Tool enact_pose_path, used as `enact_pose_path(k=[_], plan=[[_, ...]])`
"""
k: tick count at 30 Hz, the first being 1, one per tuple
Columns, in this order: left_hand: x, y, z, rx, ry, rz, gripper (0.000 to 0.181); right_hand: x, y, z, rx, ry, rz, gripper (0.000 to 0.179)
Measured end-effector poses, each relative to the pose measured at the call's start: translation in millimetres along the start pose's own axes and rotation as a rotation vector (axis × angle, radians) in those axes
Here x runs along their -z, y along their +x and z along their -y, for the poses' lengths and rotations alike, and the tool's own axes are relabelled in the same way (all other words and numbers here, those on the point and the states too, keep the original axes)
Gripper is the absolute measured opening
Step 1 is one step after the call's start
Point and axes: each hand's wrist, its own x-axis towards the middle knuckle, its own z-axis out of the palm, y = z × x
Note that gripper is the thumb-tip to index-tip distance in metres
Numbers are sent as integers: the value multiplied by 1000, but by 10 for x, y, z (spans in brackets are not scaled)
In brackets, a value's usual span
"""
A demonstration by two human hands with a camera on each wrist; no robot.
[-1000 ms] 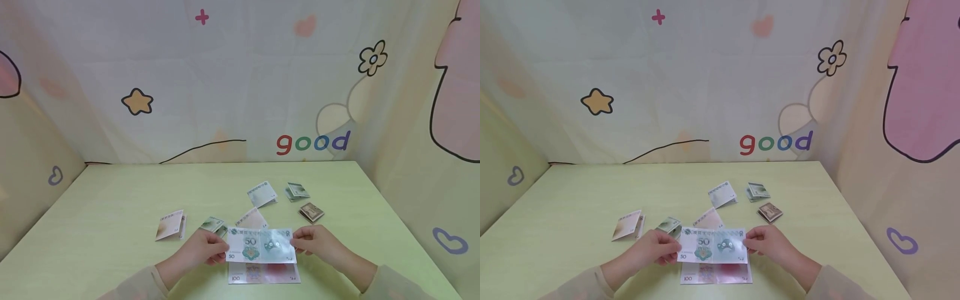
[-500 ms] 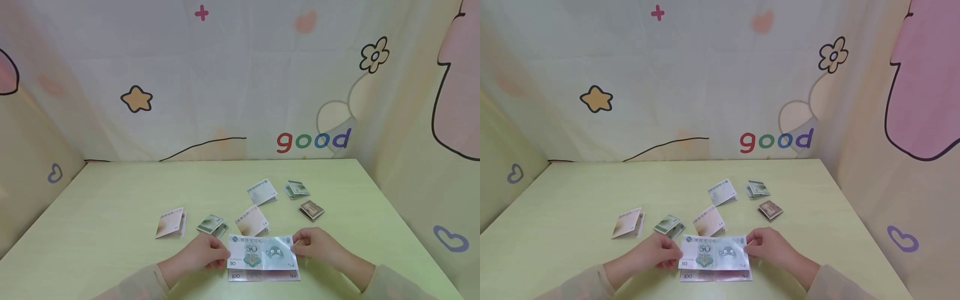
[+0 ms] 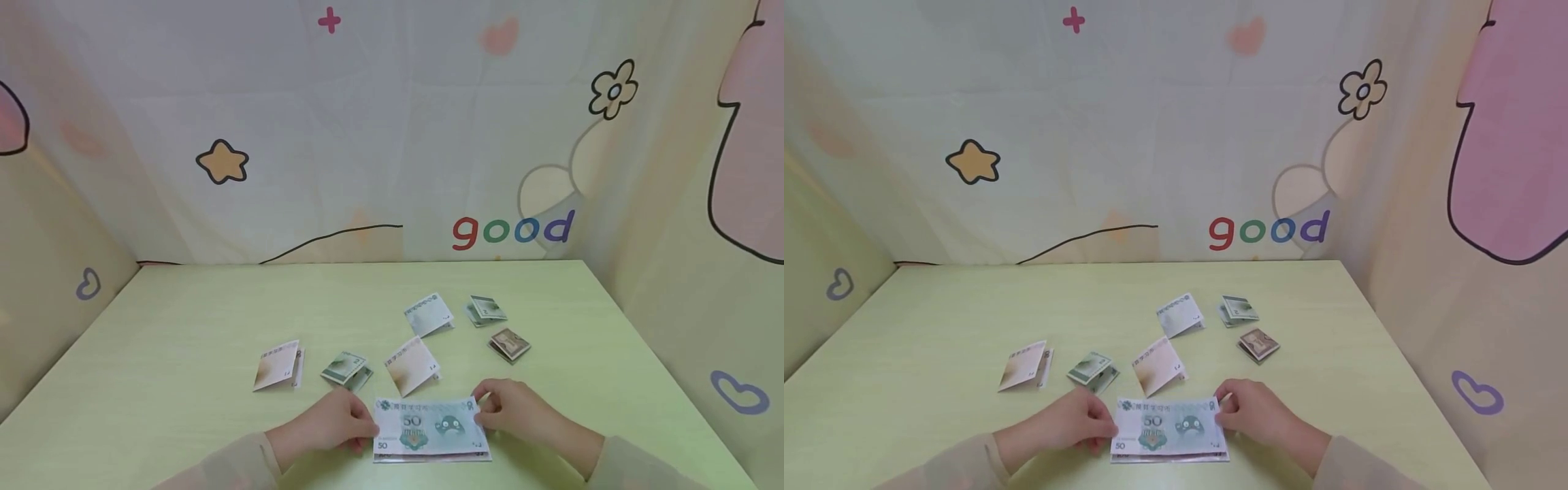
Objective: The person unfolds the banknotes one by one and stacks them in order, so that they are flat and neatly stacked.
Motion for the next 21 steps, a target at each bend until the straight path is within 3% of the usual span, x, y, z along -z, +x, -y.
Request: enact_pose_path(k=[5, 14, 18, 21], plan=[[-34, 10, -5, 10, 33, 12, 19, -11, -13, 20, 10, -48, 13, 23], [-63, 15, -13, 7, 178, 1, 25, -32, 6, 45, 38, -149, 66, 26], [-78, 8, -41, 14, 306, -20, 27, -60, 8, 79, 56, -239, 68, 27], [-96, -3, -60, -18, 446, -56, 27, -95, 2, 122, 25, -298, 60, 28]])
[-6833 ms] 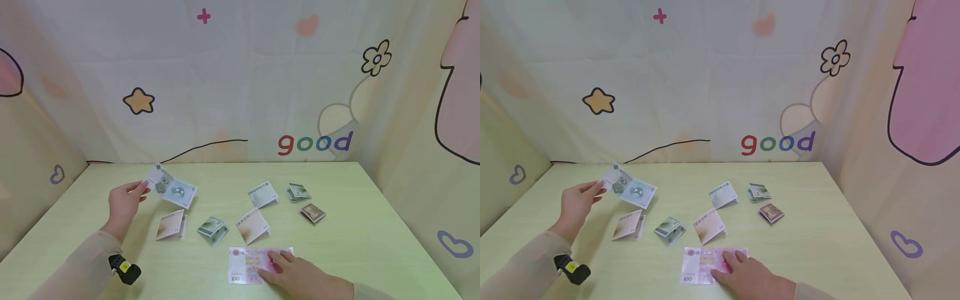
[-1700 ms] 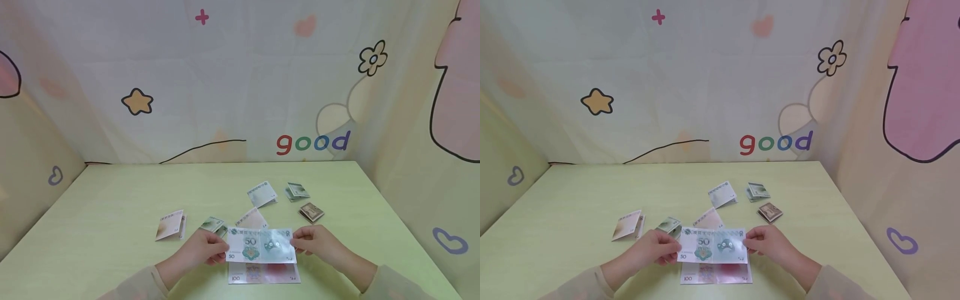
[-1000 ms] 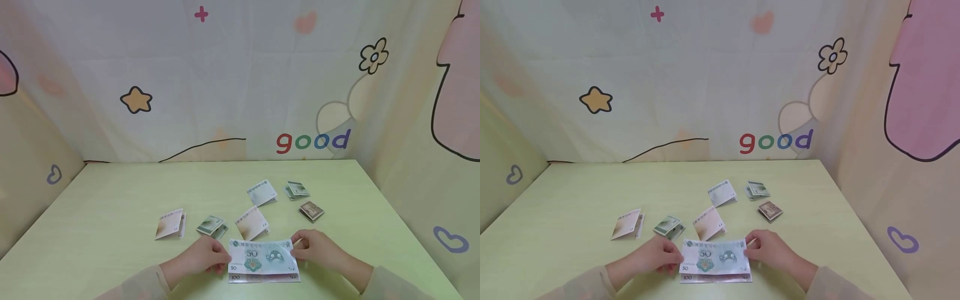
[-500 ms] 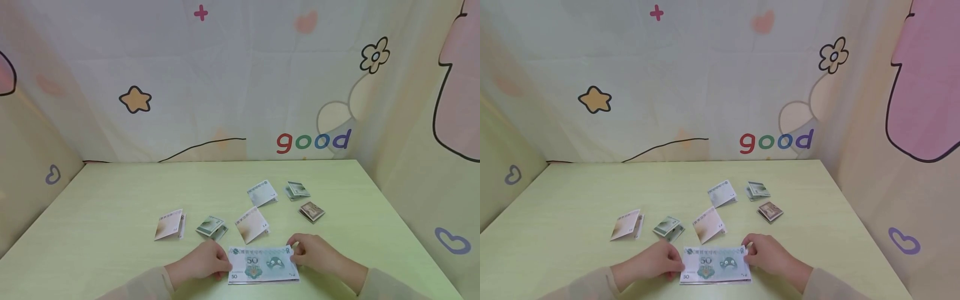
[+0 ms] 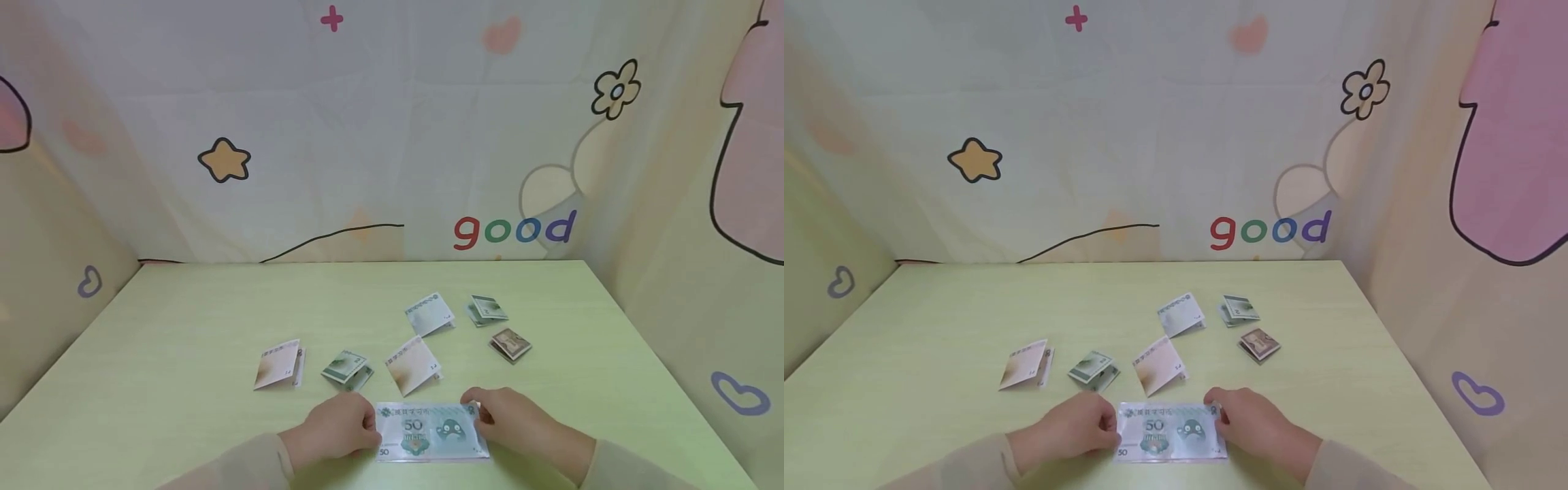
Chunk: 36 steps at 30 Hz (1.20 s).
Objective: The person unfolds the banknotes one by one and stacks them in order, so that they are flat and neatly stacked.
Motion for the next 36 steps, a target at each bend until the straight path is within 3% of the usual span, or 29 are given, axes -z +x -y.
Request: enact_pose_path(k=[3, 7, 11, 14, 17, 21, 26, 32, 36], plan=[[-5, -8, -19, -66, 125, -57, 24, -17, -1, 64, -56, -31, 12, 32], [-18, -7, -47, -227, 294, -113, 9, -33, -4, 118, -99, -66, 16, 36], [-7, -14, -85, -383, 446, -81, 28, -47, -15, 126, -100, -115, -3, 37], [12, -24, -104, -438, 531, -37, 34, -61, -36, 122, -67, -193, -34, 37], [23, -26, -112, -484, 612, -31, 31, -73, -76, 122, 3, -286, -83, 35], [31, -22, -120, -541, 684, -28, 27, -69, -131, 127, 146, -373, -95, 36], [34, -52, -148, -546, 723, -8, 28, -78, -166, 137, 274, -408, 38, 38], [55, -81, -96, -593, 704, -2, 36, -32, -150, 105, 274, -383, 93, 39], [66, -79, -70, -608, 667, 20, 37, 54, -74, 48, 243, -256, 101, 34]])
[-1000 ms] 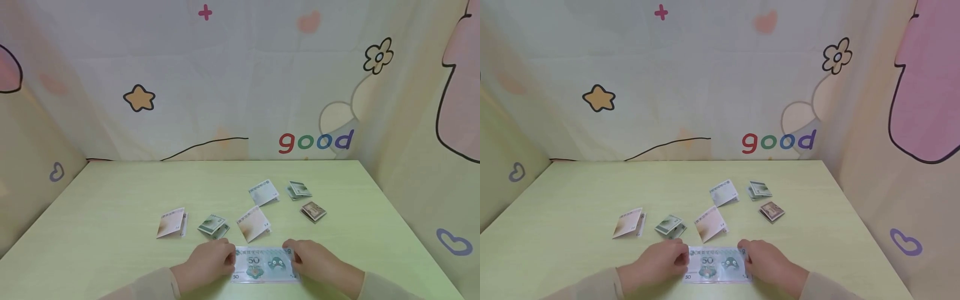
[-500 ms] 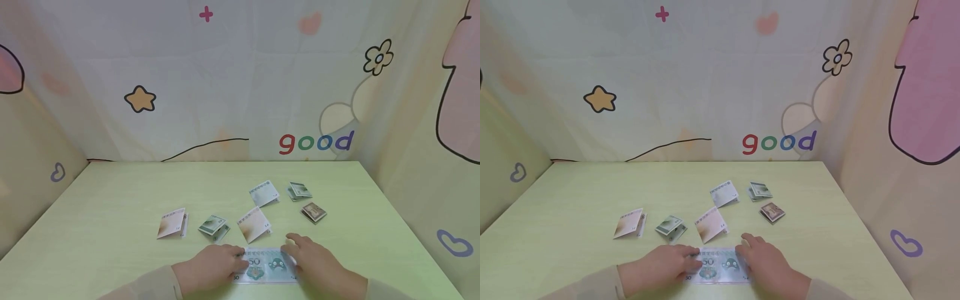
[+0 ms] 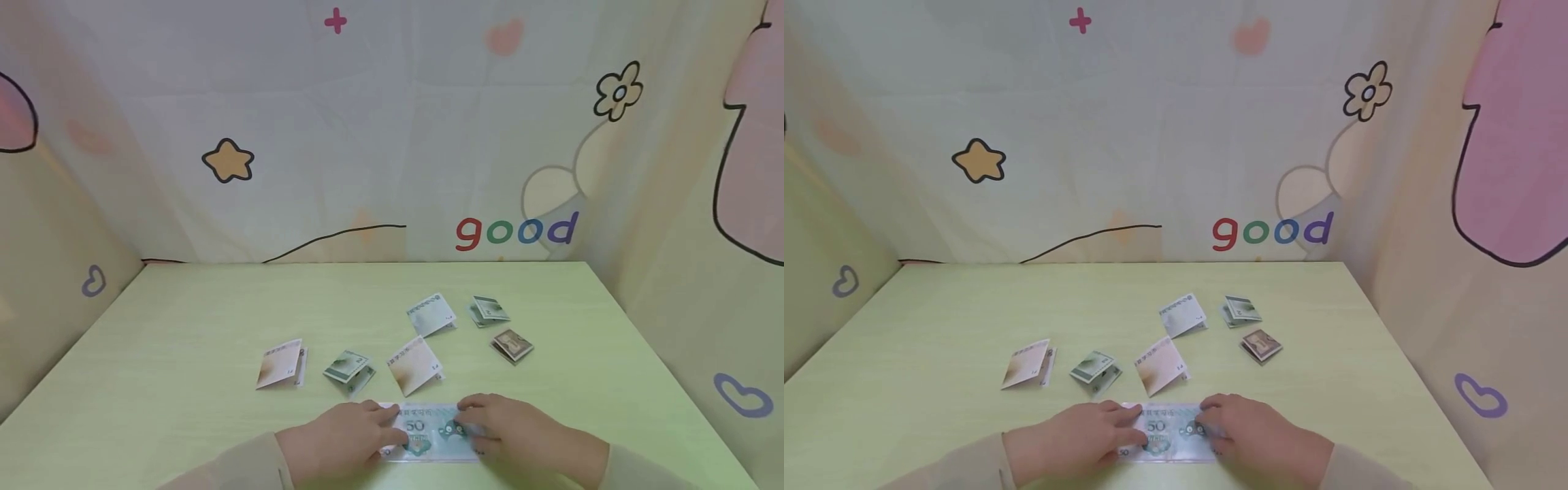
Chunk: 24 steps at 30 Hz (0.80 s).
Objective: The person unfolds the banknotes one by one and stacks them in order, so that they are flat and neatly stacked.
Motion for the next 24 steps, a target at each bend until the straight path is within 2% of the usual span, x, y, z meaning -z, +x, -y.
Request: enact_pose_path(k=[3, 6, 9, 12, 17, 24], plan=[[9, 1, 21, 0, -23, 20, 39, 73, 53, -91, -34, 164, -59, 30], [22, 6, 34, 11, -48, 49, 41, 147, 110, -186, -68, 295, -174, 24], [30, 7, 38, 18, -56, 62, 42, 212, 195, -275, -117, 354, -299, 20], [36, 5, 33, 12, -42, 46, 42, 263, 300, -358, -214, 400, -374, 19], [55, 5, 23, 4, -27, 45, 42, 310, 485, -508, -353, 493, -418, 23], [59, 14, 23, -1, -10, 59, 42, 366, 726, -640, -446, 608, -424, 30]])
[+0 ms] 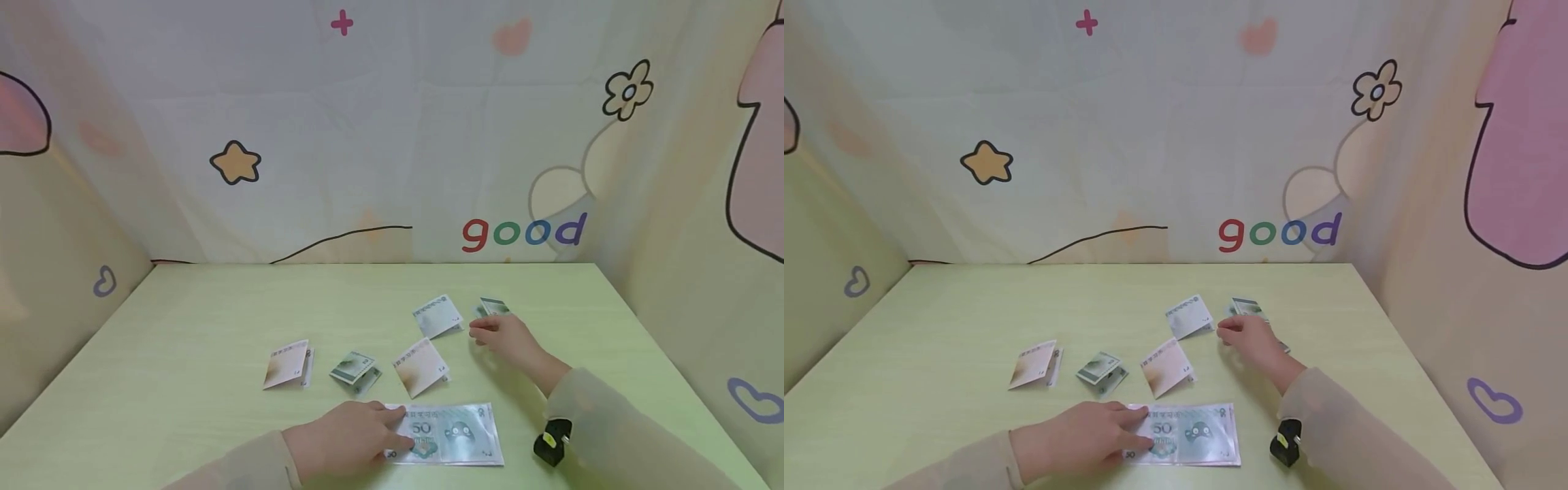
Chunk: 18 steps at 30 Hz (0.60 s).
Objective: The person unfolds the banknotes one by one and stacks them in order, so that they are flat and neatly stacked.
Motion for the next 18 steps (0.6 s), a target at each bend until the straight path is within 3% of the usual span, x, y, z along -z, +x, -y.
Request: enact_pose_path(k=[7, 18], plan=[[9, 12, -7, -3, 22, 6, 43, -20, 165, 19, -79, 57, -21, 34], [11, 8, -9, 15, -8, 36, 43, -125, 309, 22, -126, 103, -39, 31]])
